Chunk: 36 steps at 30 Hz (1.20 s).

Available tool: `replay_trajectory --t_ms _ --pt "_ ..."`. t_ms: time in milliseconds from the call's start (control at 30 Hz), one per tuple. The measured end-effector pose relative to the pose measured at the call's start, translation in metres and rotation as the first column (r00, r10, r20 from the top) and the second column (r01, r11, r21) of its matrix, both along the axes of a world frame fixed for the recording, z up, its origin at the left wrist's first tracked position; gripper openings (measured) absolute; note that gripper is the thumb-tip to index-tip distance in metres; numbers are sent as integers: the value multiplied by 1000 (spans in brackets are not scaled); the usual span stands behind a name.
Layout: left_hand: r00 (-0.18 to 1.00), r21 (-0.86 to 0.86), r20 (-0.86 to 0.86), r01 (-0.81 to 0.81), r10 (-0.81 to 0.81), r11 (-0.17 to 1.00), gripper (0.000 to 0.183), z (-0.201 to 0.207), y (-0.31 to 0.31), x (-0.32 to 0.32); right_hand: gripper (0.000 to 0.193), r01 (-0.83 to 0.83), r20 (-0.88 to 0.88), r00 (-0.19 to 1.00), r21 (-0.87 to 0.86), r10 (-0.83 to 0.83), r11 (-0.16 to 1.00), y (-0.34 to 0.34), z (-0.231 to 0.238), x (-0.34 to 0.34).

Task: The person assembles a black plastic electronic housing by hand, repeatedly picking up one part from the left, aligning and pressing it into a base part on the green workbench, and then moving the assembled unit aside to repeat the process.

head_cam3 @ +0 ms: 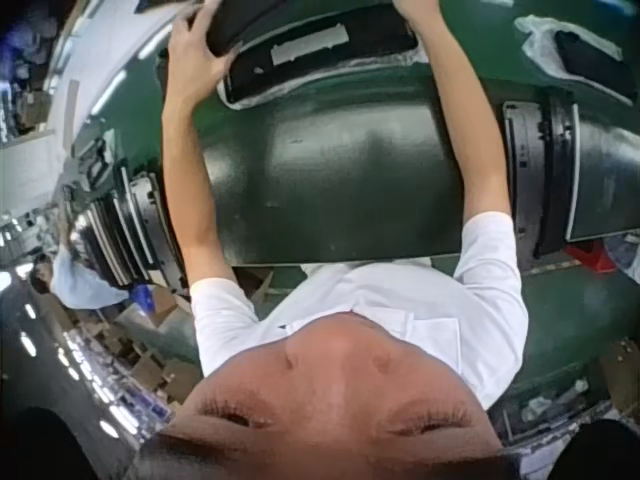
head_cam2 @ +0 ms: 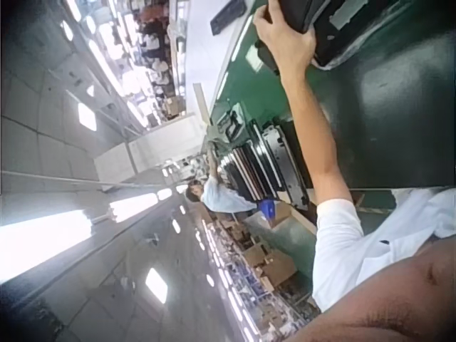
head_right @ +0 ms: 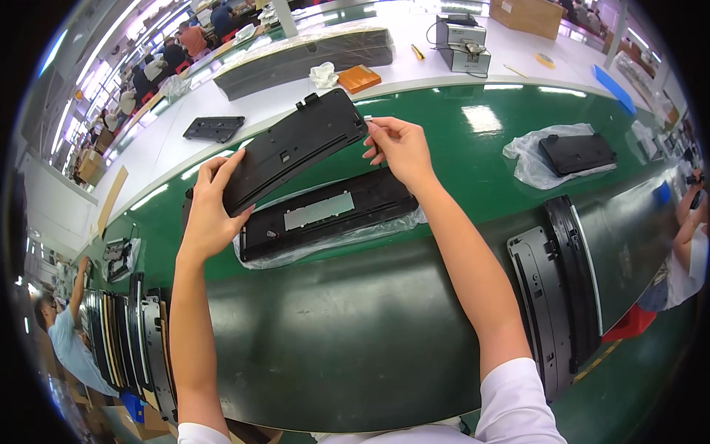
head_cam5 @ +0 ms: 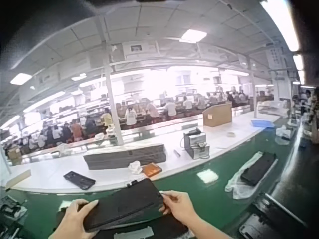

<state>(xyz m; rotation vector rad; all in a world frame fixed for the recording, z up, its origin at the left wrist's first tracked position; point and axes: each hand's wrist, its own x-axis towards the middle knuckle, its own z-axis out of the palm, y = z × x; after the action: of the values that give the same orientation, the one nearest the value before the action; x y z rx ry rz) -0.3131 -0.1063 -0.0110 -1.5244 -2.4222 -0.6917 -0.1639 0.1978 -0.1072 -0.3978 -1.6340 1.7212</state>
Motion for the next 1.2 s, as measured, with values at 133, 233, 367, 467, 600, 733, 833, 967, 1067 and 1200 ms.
replay_trajectory --t_ms 133,233,367,467,600,733,833,967,1067,1200 --pt "997 -74 -25 66 -68 995 89 -1 18 7 15 -91 38 995 63 89 994 3 -3 -1" --pt "991 -136 -23 125 -129 983 98 -4 24 15 20 41 -117 993 400 7 916 5 -14 -2" --pt "994 -191 6 112 -113 975 101 4 31 17 18 -281 -102 958 -148 268 948 16 -8 3" --pt "991 -245 -34 121 -133 962 96 8 31 15 29 -277 -149 958 -268 245 923 10 6 4" --pt "985 -213 59 172 -163 962 89 5 40 14 35 -266 -120 960 -123 251 956 21 -3 18" --pt "977 -191 164 167 -137 967 79 1 44 5 33 -261 433 900 456 44 851 31 -13 36" --pt "957 -212 262 180 -122 961 78 -6 47 7 32 -262 529 848 375 26 889 31 -23 36" --pt "934 -267 325 238 -145 934 78 -14 52 14 28 -83 383 894 651 -232 755 31 -43 30" --pt "926 -287 356 233 -122 929 77 -16 57 23 23 -15 385 886 583 -259 813 27 -47 29" --pt "928 -300 354 227 -113 926 76 -25 55 24 19 5 350 903 570 -248 822 29 -35 40"
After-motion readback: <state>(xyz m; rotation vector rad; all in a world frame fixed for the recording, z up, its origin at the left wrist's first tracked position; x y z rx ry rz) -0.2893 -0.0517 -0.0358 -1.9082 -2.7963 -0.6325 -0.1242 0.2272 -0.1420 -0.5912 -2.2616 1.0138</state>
